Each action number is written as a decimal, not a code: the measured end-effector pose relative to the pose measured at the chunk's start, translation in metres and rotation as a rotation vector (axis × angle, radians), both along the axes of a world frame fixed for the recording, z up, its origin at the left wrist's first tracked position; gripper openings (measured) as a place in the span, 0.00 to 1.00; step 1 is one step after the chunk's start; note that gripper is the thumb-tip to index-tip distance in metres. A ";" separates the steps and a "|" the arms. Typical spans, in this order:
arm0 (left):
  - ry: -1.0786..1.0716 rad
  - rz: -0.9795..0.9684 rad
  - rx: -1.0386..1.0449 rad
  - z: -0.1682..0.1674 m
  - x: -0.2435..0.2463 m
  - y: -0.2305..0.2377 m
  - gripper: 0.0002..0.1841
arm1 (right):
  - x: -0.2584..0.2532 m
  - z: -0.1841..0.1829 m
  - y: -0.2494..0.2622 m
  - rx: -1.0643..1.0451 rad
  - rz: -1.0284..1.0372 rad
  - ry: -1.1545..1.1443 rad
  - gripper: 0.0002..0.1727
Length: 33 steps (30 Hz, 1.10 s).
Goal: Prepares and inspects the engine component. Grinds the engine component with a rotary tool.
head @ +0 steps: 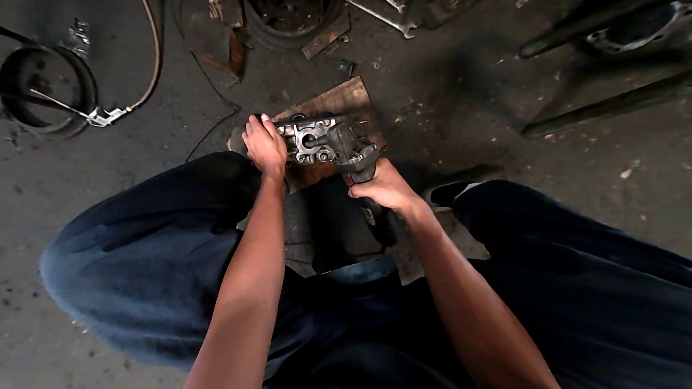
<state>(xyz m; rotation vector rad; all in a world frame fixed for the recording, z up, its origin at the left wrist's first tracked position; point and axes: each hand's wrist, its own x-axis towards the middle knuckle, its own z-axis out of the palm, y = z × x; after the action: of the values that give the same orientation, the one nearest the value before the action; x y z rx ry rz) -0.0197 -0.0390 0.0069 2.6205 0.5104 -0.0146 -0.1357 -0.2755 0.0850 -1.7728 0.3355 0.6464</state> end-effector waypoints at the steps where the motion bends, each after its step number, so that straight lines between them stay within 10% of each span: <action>1: 0.000 0.003 0.000 0.000 0.000 0.000 0.32 | 0.000 -0.002 0.003 0.006 -0.002 -0.003 0.25; 33: 0.007 0.026 -0.029 -0.001 -0.001 0.000 0.30 | 0.008 0.024 0.009 -0.226 0.075 0.054 0.29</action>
<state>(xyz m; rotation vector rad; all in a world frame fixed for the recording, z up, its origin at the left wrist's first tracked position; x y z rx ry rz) -0.0208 -0.0394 0.0056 2.5861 0.5422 -0.0229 -0.1280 -0.2661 0.1088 -1.9938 0.3931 0.7345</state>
